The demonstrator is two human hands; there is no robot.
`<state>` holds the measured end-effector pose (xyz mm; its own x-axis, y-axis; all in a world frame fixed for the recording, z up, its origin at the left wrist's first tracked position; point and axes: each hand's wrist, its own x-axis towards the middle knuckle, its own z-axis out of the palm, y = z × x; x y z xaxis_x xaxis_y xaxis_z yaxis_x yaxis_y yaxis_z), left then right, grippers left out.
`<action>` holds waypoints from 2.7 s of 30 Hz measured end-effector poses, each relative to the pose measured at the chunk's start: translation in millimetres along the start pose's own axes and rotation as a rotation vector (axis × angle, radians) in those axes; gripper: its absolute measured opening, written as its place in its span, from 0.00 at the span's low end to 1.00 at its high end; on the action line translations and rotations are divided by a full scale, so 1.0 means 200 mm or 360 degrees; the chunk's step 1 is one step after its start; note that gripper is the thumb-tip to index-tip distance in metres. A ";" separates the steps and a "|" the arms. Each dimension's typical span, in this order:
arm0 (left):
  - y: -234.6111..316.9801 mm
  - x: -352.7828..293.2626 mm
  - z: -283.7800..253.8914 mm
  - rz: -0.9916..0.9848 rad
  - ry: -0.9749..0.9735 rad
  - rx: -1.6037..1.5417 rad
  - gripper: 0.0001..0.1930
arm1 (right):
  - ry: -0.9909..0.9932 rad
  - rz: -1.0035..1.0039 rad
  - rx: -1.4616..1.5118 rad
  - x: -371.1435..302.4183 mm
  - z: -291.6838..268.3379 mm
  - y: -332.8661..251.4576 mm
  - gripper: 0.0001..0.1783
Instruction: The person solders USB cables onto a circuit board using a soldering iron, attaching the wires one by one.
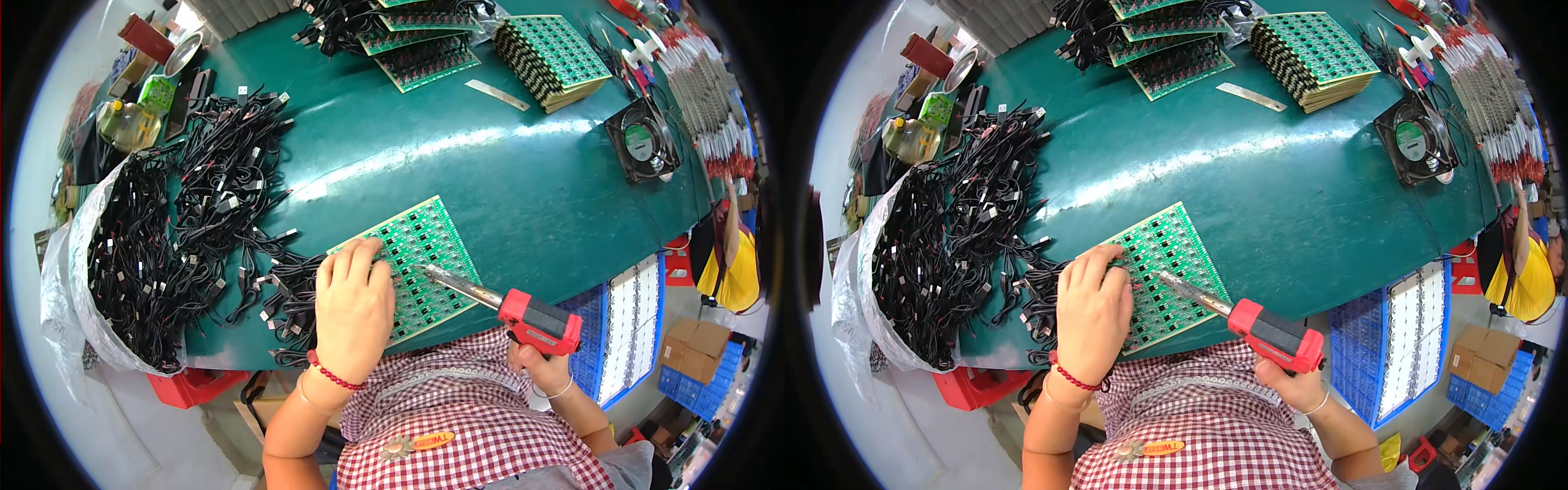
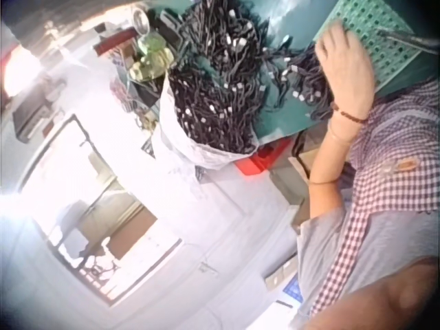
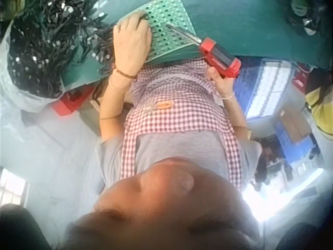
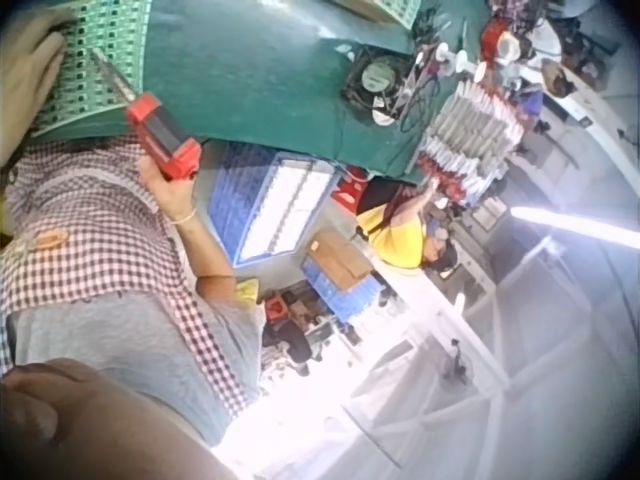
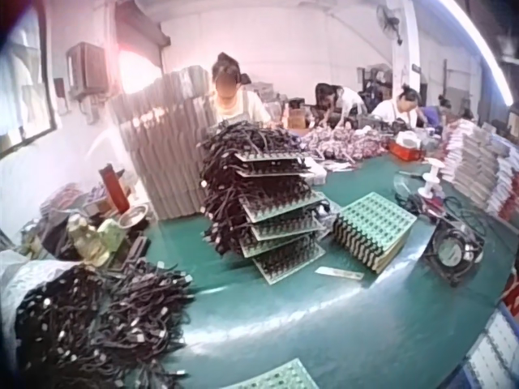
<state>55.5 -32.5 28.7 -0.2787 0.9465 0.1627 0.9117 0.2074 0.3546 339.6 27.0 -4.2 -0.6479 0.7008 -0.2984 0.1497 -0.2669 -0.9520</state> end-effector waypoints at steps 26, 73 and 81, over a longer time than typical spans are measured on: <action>0.00 -0.07 0.05 -0.0104 0.0064 0.0105 0.03 | -0.0083 0.0129 -0.0037 -0.05 0.03 0.05 0.23; -0.02 -0.09 0.04 -0.0024 0.0016 0.0036 0.06 | -0.0008 0.0128 -0.0160 -0.08 0.03 0.06 0.22; -0.01 -0.10 0.04 -0.0017 0.0022 0.0068 0.07 | -0.0010 0.0032 -0.0258 -0.08 0.04 0.05 0.21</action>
<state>61.2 -49.1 16.5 -0.2923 0.9407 0.1721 0.9206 0.2281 0.3170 344.8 8.5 -8.9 -0.6483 0.6919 -0.3177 0.2810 -0.1704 -0.9445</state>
